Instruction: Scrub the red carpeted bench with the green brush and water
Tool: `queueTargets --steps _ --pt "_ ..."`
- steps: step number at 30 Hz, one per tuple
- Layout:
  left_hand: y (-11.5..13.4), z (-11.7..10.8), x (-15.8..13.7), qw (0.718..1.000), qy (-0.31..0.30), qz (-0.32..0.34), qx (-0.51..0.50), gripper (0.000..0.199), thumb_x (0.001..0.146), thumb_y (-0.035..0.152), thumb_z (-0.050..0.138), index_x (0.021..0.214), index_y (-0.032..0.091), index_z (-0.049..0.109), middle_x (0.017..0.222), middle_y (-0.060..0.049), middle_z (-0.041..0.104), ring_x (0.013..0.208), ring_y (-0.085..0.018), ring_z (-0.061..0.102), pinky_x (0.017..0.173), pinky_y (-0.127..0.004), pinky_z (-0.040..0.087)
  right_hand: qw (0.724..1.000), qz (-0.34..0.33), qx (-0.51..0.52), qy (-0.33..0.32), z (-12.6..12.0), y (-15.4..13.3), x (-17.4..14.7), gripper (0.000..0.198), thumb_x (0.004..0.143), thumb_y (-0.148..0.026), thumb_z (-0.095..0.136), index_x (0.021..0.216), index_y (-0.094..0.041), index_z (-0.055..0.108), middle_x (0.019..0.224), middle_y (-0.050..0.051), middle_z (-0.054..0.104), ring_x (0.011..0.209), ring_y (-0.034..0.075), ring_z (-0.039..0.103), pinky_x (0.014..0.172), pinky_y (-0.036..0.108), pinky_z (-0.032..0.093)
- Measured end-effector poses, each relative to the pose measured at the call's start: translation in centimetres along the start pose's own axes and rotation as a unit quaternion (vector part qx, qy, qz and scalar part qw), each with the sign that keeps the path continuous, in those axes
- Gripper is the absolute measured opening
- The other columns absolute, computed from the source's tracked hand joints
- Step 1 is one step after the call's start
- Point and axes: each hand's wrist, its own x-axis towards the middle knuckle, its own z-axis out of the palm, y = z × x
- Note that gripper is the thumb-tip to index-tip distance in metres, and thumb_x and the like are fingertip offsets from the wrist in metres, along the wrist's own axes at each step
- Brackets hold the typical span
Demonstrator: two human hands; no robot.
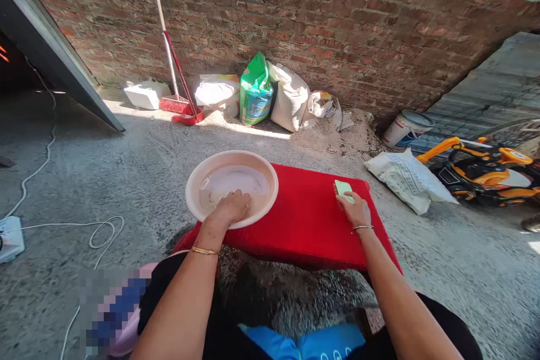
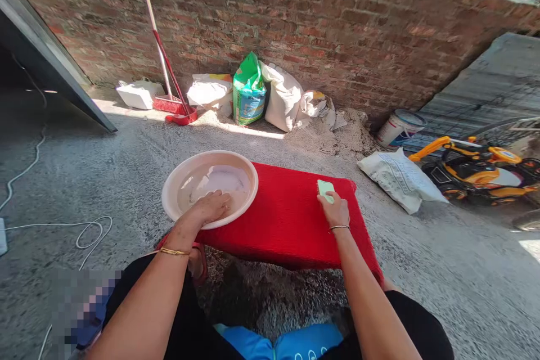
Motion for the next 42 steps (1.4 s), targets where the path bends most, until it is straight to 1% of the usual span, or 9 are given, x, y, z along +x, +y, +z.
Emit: queueTargets --steps 4,9,12,18,24,28,32,36,42 --pt "0.0 0.0 0.1 1.0 -0.001 -0.005 0.002 0.036 0.093 0.033 0.037 0.122 0.022 0.054 0.125 -0.013 0.053 0.117 -0.031 0.054 0.093 -0.047 0.045 0.991 -0.115 0.051 -0.04 4.7 -6.4 -7.7 0.043 0.085 -0.053 0.058 0.117 -0.026 0.067 0.1 0.008 0.061 0.089 0.02 0.06 0.073 0.027 0.043" --pt "0.3 -0.1 0.0 1.0 0.004 -0.007 0.008 0.037 0.093 0.03 0.038 0.125 0.022 0.054 0.126 -0.013 0.054 0.118 -0.031 0.053 0.093 -0.047 0.045 0.97 -0.227 -0.048 -0.069 7.7 -11.4 -13.3 0.041 0.088 -0.054 0.056 0.12 -0.03 0.064 0.103 0.007 0.056 0.088 0.018 0.058 0.072 0.026 0.041" --pt "0.4 -0.2 -0.2 1.0 0.009 -0.003 0.008 0.038 0.093 0.03 0.039 0.127 0.022 0.053 0.127 -0.014 0.054 0.118 -0.031 0.054 0.092 -0.046 0.046 0.965 -0.228 -0.104 -0.074 6.6 -10.8 -12.6 0.041 0.087 -0.052 0.058 0.121 -0.03 0.063 0.102 0.007 0.056 0.088 0.018 0.058 0.075 0.027 0.041" --pt "0.3 0.0 0.1 1.0 0.006 -0.004 0.008 0.037 0.093 0.03 0.04 0.125 0.02 0.054 0.126 -0.015 0.054 0.119 -0.032 0.053 0.093 -0.048 0.045 0.982 -0.131 -0.127 -0.056 3.2 -7.8 -11.3 0.04 0.087 -0.051 0.059 0.12 -0.028 0.063 0.103 0.007 0.054 0.089 0.02 0.061 0.071 0.027 0.041" --pt "0.1 0.2 0.1 1.0 0.014 0.0 0.015 0.036 0.093 0.032 0.041 0.125 0.021 0.054 0.126 -0.015 0.054 0.118 -0.031 0.053 0.093 -0.046 0.045 0.979 -0.176 -0.07 -0.081 5.5 -9.4 -14.8 0.039 0.092 -0.055 0.049 0.117 -0.028 0.063 0.103 0.005 0.056 0.082 0.016 0.06 0.062 0.024 0.036" --pt "0.4 -0.1 -0.2 1.0 0.008 -0.006 -0.003 0.036 0.092 0.03 0.041 0.125 0.02 0.054 0.126 -0.015 0.055 0.119 -0.031 0.053 0.094 -0.046 0.045 0.975 -0.186 -0.016 -0.121 6.4 -9.0 -14.1 0.03 0.093 -0.041 0.047 0.115 -0.026 0.062 0.097 0.004 0.062 0.078 0.015 0.058 0.06 0.023 0.031" --pt "0.5 -0.1 -0.3 1.0 0.01 -0.004 -0.014 0.035 0.092 0.031 0.042 0.123 0.02 0.056 0.126 -0.015 0.055 0.119 -0.032 0.052 0.094 -0.047 0.044 0.97 -0.147 0.121 -0.151 7.0 -7.2 -12.2 0.027 0.082 -0.038 0.053 0.102 -0.023 0.064 0.067 -0.003 0.055 0.062 0.014 0.05 0.056 0.024 0.03" --pt "0.4 0.2 -0.1 1.0 0.02 0.001 -0.011 0.035 0.093 0.03 0.041 0.123 0.02 0.056 0.126 -0.015 0.054 0.118 -0.031 0.053 0.094 -0.047 0.044 0.94 -0.152 0.26 -0.159 8.6 -8.0 -12.9 0.027 0.075 -0.043 0.052 0.087 -0.021 0.064 0.058 -0.005 0.044 0.056 0.013 0.044 0.053 0.023 0.03" --pt "0.4 0.1 0.0 1.0 0.008 -0.01 -0.009 0.034 0.093 0.031 0.042 0.122 0.021 0.056 0.127 -0.014 0.054 0.119 -0.03 0.052 0.094 -0.046 0.045 0.961 -0.158 0.15 -0.171 8.5 -10.1 -14.5 0.021 0.076 -0.038 0.053 0.086 -0.025 0.067 0.059 -0.004 0.052 0.058 0.014 0.046 0.054 0.024 0.026"
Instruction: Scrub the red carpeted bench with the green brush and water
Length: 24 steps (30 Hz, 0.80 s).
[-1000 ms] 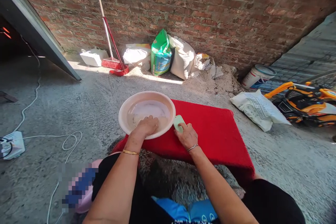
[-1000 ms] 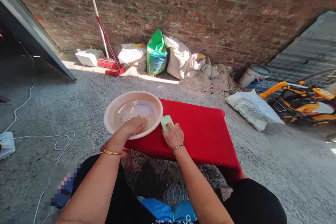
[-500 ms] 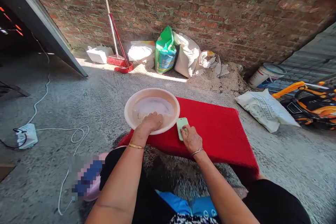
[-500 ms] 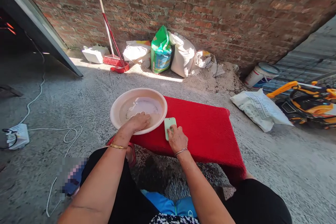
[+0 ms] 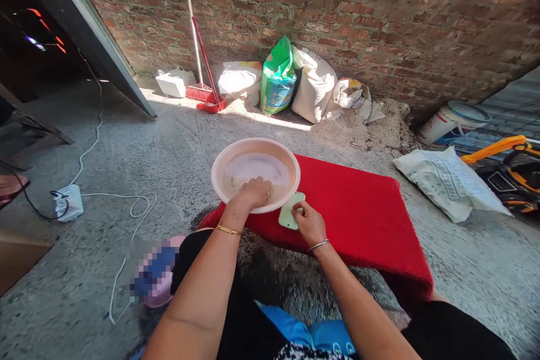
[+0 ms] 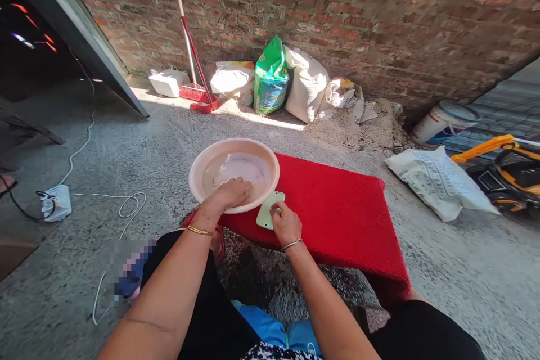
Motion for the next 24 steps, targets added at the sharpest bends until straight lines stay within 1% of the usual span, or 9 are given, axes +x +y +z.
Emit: queueTargets --steps 4,6,8,11,13,15,17,21,24 --pt "0.2 -0.2 -0.2 1.0 0.002 0.003 -0.01 0.034 0.092 0.03 0.043 0.122 0.019 0.056 0.127 -0.016 0.054 0.12 -0.032 0.052 0.095 -0.049 0.044 0.999 0.031 -0.032 0.018 -3.5 1.9 0.0 0.022 0.074 -0.038 0.055 0.087 -0.025 0.067 0.06 -0.004 0.053 0.058 0.014 0.047 0.054 0.024 0.026" --pt "0.3 -0.3 -0.3 1.0 0.002 0.001 -0.011 0.035 0.092 0.03 0.044 0.122 0.019 0.056 0.127 -0.016 0.054 0.121 -0.033 0.051 0.095 -0.049 0.044 0.999 0.029 -0.023 0.033 -4.6 2.8 -0.3 0.023 0.074 -0.039 0.054 0.086 -0.025 0.067 0.058 -0.005 0.05 0.056 0.013 0.045 0.053 0.023 0.026" --pt "0.3 -0.3 -0.3 1.0 0.002 0.0 -0.008 0.034 0.092 0.03 0.044 0.123 0.02 0.056 0.127 -0.015 0.054 0.121 -0.032 0.051 0.095 -0.048 0.044 0.999 0.011 0.012 0.035 -4.3 2.7 -0.8 0.024 0.074 -0.041 0.053 0.084 -0.024 0.067 0.055 -0.005 0.047 0.054 0.013 0.044 0.051 0.023 0.027" --pt "0.2 -0.2 -0.3 1.0 0.005 0.006 -0.003 0.034 0.093 0.031 0.043 0.123 0.021 0.056 0.126 -0.014 0.054 0.12 -0.031 0.052 0.095 -0.047 0.044 0.997 -0.014 0.077 0.012 -1.7 1.2 -1.7 0.025 0.073 -0.043 0.053 0.08 -0.022 0.066 0.053 -0.005 0.045 0.052 0.012 0.043 0.049 0.022 0.028" --pt "0.2 -0.2 -0.4 1.0 0.01 0.008 -0.001 0.035 0.093 0.031 0.043 0.123 0.021 0.056 0.127 -0.015 0.054 0.12 -0.032 0.052 0.095 -0.047 0.044 0.997 -0.02 0.08 -0.004 0.0 0.2 -2.0 0.024 0.073 -0.042 0.053 0.078 -0.023 0.066 0.053 -0.006 0.045 0.052 0.012 0.043 0.05 0.022 0.027" --pt "0.3 -0.4 -0.6 1.0 0.004 0.004 -0.004 0.035 0.093 0.03 0.041 0.124 0.02 0.056 0.127 -0.015 0.053 0.12 -0.032 0.052 0.095 -0.048 0.044 0.998 -0.019 0.065 -0.015 0.4 0.2 -2.1 0.022 0.073 -0.04 0.053 0.077 -0.023 0.066 0.052 -0.006 0.045 0.053 0.012 0.043 0.05 0.022 0.026" --pt "0.4 -0.6 -0.7 1.0 -0.005 0.002 -0.008 0.036 0.093 0.029 0.04 0.124 0.02 0.055 0.127 -0.015 0.053 0.119 -0.032 0.053 0.095 -0.048 0.044 0.999 -0.01 0.051 -0.015 -0.7 1.2 -2.0 0.022 0.072 -0.041 0.054 0.077 -0.024 0.066 0.053 -0.006 0.045 0.053 0.012 0.042 0.051 0.022 0.026" --pt "0.5 -0.7 -0.7 1.0 -0.006 0.007 0.0 0.038 0.092 0.028 0.04 0.127 0.02 0.053 0.128 -0.015 0.052 0.119 -0.033 0.052 0.094 -0.048 0.044 0.999 0.013 0.041 0.017 -4.6 4.5 -2.1 0.023 0.07 -0.042 0.056 0.077 -0.022 0.066 0.053 -0.006 0.043 0.052 0.012 0.04 0.05 0.022 0.026" --pt "0.4 -0.6 -0.5 1.0 -0.006 0.009 0.005 0.037 0.093 0.03 0.04 0.126 0.02 0.055 0.128 -0.015 0.052 0.12 -0.032 0.051 0.094 -0.047 0.044 0.996 0.005 0.086 0.021 -4.7 4.8 -2.9 0.025 0.071 -0.043 0.055 0.078 -0.021 0.066 0.054 -0.006 0.042 0.053 0.012 0.039 0.05 0.022 0.027"
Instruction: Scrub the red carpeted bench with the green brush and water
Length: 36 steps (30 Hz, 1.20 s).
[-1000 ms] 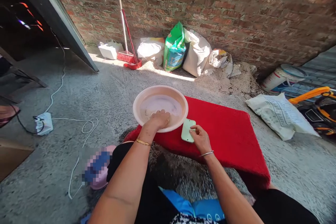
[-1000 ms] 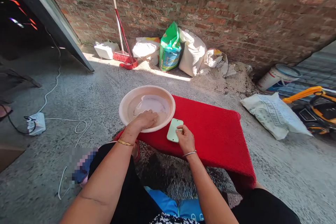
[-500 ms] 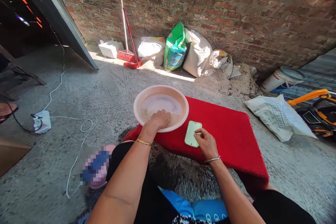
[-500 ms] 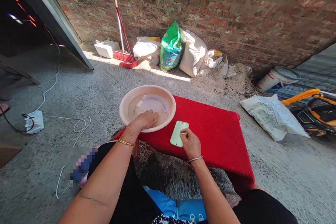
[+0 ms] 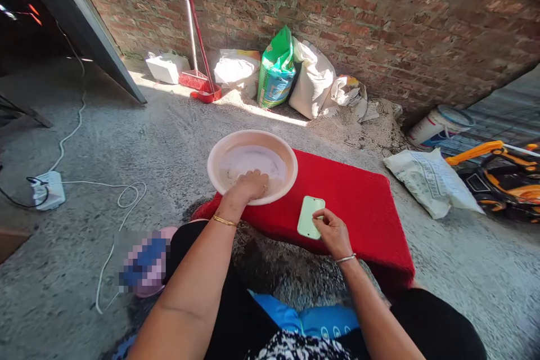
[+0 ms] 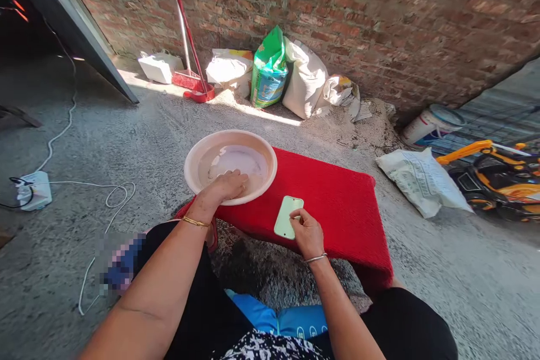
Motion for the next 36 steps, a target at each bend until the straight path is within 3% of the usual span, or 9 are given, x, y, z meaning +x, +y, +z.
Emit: queueTargets --steps 3,7,10,16,19,24,29,32,36 --pt "-0.2 0.2 0.2 1.0 0.0 0.0 0.002 0.036 0.093 0.03 0.04 0.124 0.021 0.055 0.128 -0.015 0.053 0.118 -0.031 0.052 0.093 -0.046 0.045 0.997 -0.016 0.06 -0.053 3.2 -1.5 -1.1 0.022 0.073 -0.039 0.054 0.078 -0.021 0.066 0.055 -0.005 0.043 0.054 0.011 0.039 0.05 0.021 0.029" --pt "-0.6 0.4 0.6 1.0 0.001 0.0 0.006 0.037 0.092 0.029 0.039 0.124 0.021 0.055 0.127 -0.015 0.053 0.117 -0.032 0.053 0.092 -0.047 0.045 0.996 -0.033 0.019 -0.08 6.3 -3.0 -1.7 0.019 0.075 -0.035 0.053 0.079 -0.023 0.067 0.058 -0.005 0.049 0.058 0.011 0.043 0.052 0.02 0.029" --pt "-0.8 0.6 0.9 1.0 0.007 0.005 0.004 0.036 0.092 0.029 0.04 0.124 0.021 0.055 0.125 -0.015 0.054 0.116 -0.031 0.054 0.092 -0.046 0.046 0.997 -0.024 -0.001 -0.067 4.0 -1.3 -2.0 0.019 0.076 -0.037 0.053 0.077 -0.024 0.067 0.059 -0.004 0.052 0.06 0.012 0.045 0.054 0.02 0.031" --pt "-0.5 0.5 0.7 1.0 0.006 -0.001 -0.003 0.035 0.092 0.03 0.041 0.123 0.021 0.056 0.126 -0.016 0.054 0.118 -0.032 0.053 0.092 -0.047 0.046 0.998 0.033 0.045 0.034 -4.7 4.7 -3.7 0.03 0.069 -0.049 0.059 0.076 -0.02 0.064 0.059 -0.004 0.048 0.056 0.013 0.042 0.052 0.022 0.032" --pt "-0.3 0.2 0.4 1.0 0.004 -0.002 0.0 0.036 0.093 0.03 0.041 0.124 0.02 0.055 0.126 -0.016 0.054 0.118 -0.032 0.053 0.093 -0.046 0.045 0.996 0.039 0.029 0.077 -5.5 4.9 -5.0 0.033 0.072 -0.052 0.059 0.079 -0.02 0.065 0.062 -0.002 0.052 0.058 0.014 0.044 0.053 0.023 0.035" --pt "-0.1 -0.1 0.1 1.0 -0.006 -0.002 0.004 0.035 0.093 0.028 0.04 0.123 0.019 0.055 0.125 -0.016 0.054 0.119 -0.032 0.052 0.094 -0.047 0.045 0.989 -0.119 -0.085 -0.014 -0.8 1.3 -7.4 0.032 0.092 -0.04 0.042 0.09 -0.022 0.068 0.077 0.003 0.063 0.071 0.015 0.056 0.067 0.025 0.042" --pt "-0.2 -0.1 0.3 1.0 -0.008 -0.004 0.01 0.035 0.093 0.028 0.04 0.124 0.019 0.055 0.124 -0.016 0.054 0.119 -0.032 0.052 0.093 -0.047 0.045 0.874 -0.39 -0.272 -0.101 5.0 -1.2 -7.1 0.029 0.092 -0.018 0.042 0.093 -0.025 0.07 0.075 0.003 0.059 0.069 0.014 0.048 0.065 0.025 0.034" --pt "-0.3 0.1 0.5 1.0 -0.002 0.003 0.012 0.035 0.093 0.029 0.04 0.124 0.019 0.054 0.124 -0.016 0.053 0.117 -0.032 0.053 0.093 -0.047 0.045 0.848 -0.411 -0.322 -0.09 6.0 -0.9 -5.8 0.027 0.09 -0.015 0.045 0.093 -0.025 0.07 0.074 0.003 0.058 0.068 0.015 0.045 0.063 0.027 0.031" --pt "-0.3 0.1 0.6 1.0 -0.005 -0.002 0.019 0.035 0.093 0.028 0.04 0.125 0.02 0.054 0.124 -0.014 0.054 0.116 -0.029 0.053 0.094 -0.043 0.045 0.87 -0.351 -0.339 -0.076 3.6 1.4 -5.2 0.031 0.089 -0.014 0.043 0.096 -0.025 0.072 0.077 0.004 0.061 0.071 0.015 0.048 0.067 0.026 0.033"
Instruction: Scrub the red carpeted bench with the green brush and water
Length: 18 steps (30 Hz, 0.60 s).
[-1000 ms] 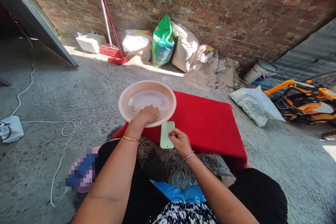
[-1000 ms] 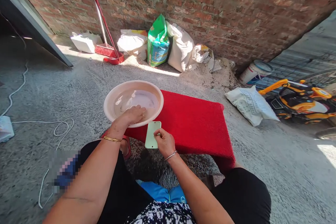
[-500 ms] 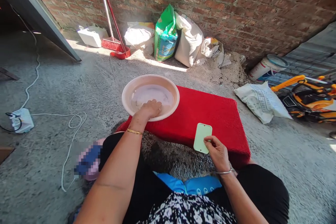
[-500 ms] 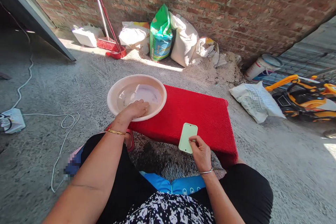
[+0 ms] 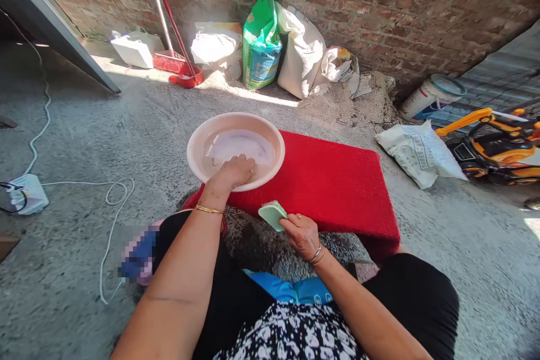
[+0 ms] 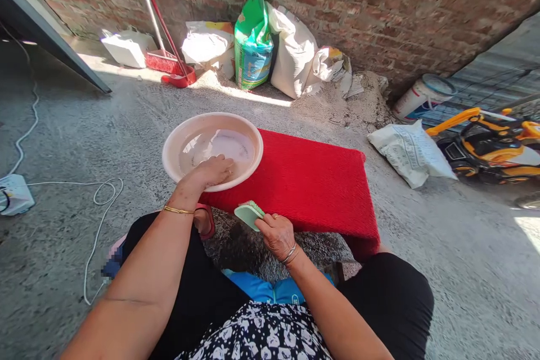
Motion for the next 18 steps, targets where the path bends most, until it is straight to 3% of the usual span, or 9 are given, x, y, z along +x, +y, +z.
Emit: queueTargets --steps 5,10,14,18 --pt "0.0 -0.1 -0.2 1.0 0.003 0.0 -0.007 0.036 0.094 0.029 0.041 0.126 0.019 0.054 0.123 -0.014 0.055 0.115 -0.029 0.054 0.094 -0.043 0.045 0.991 0.127 0.032 0.022 -1.6 4.6 -6.5 0.04 0.094 -0.02 0.034 0.097 -0.026 0.074 0.085 0.007 0.067 0.079 0.017 0.058 0.076 0.028 0.042" --pt "-0.1 0.0 -0.1 1.0 0.01 0.006 -0.013 0.035 0.093 0.029 0.042 0.123 0.018 0.055 0.125 -0.016 0.054 0.117 -0.03 0.054 0.092 -0.042 0.046 0.953 0.255 0.121 0.113 -2.9 6.8 -11.5 0.034 0.092 -0.033 0.04 0.087 -0.024 0.073 0.087 0.009 0.069 0.085 0.02 0.064 0.08 0.032 0.048" --pt "-0.2 0.1 0.3 1.0 0.004 0.002 -0.01 0.036 0.093 0.03 0.041 0.124 0.018 0.055 0.125 -0.017 0.054 0.116 -0.032 0.055 0.092 -0.044 0.046 0.887 0.317 0.278 0.187 -3.3 4.8 -9.8 0.029 0.086 -0.045 0.053 0.081 -0.022 0.069 0.076 0.005 0.065 0.073 0.018 0.059 0.07 0.029 0.047" --pt "-0.4 0.1 0.6 1.0 -0.006 0.0 0.004 0.039 0.093 0.035 0.039 0.125 0.019 0.054 0.125 -0.016 0.054 0.116 -0.034 0.055 0.091 -0.046 0.046 0.819 0.328 0.443 0.159 -2.8 1.5 -4.5 0.031 0.079 -0.05 0.061 0.075 -0.02 0.066 0.068 0.0 0.06 0.065 0.014 0.05 0.06 0.024 0.041"
